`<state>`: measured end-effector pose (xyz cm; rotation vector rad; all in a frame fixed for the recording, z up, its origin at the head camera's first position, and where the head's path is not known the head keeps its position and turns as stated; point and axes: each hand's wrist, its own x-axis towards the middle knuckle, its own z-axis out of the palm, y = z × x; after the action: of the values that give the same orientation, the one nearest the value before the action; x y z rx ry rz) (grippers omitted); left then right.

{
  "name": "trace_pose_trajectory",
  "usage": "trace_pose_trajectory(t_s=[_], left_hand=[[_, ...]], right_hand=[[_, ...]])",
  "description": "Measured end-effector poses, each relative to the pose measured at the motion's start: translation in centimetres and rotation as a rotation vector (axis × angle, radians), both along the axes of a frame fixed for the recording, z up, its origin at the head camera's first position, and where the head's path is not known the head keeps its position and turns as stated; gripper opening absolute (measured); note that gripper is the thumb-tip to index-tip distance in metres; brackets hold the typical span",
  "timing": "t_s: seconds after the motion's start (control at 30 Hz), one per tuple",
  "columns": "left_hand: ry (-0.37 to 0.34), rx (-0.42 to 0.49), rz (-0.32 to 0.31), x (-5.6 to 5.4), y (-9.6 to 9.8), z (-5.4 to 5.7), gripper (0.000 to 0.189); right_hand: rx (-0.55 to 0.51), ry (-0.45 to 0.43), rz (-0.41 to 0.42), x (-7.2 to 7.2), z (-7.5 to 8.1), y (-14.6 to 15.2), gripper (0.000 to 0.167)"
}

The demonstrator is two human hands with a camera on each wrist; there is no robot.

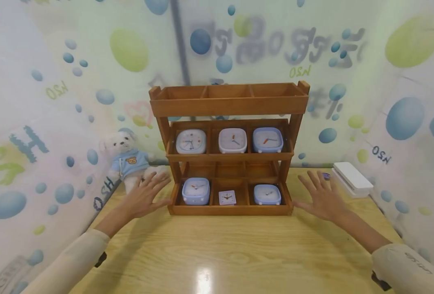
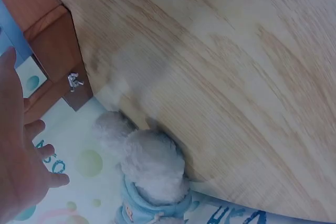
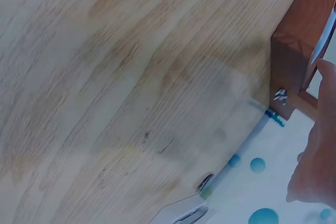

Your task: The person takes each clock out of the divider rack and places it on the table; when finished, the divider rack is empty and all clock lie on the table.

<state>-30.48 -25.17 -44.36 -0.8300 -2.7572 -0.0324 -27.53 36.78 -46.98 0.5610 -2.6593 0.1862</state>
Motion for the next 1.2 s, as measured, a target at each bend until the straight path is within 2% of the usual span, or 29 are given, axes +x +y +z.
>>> trace_pose_trajectory(t_s=[0.17, 0.47, 0.7, 0.93, 1.07, 1.2], left_hand=[[-0.020, 0.002, -0.014, 0.1, 0.9, -0.1, 0.077], [-0.057, 0.008, -0.030, -0.1, 2.0, -0.7, 0.078], [-0.056, 0.015, -0.046, -0.3, 2.6, -1.2, 0.074], [-0.131, 0.053, -0.010, -0.4, 3.0, -1.5, 0.079], [-0.183, 0.121, 0.000, -0.8, 3.1, -1.7, 0.083], [-0.198, 0.196, -0.013, -1.1, 3.0, -2.1, 0.083]], right_hand=[[-0.033, -0.048, 0.028, 0.6, 0.5, -1.4, 0.090], [-0.024, -0.083, 0.053, 1.2, 1.7, -4.5, 0.092], [0.025, -0.125, 0.086, 0.4, 1.9, -6.4, 0.086], [-0.034, -0.149, 0.138, -0.6, 1.7, -7.7, 0.084], [-0.047, -0.149, 0.158, -1.2, 1.4, -7.9, 0.083], [-0.062, -0.161, 0.173, -1.8, 1.3, -8.1, 0.084]])
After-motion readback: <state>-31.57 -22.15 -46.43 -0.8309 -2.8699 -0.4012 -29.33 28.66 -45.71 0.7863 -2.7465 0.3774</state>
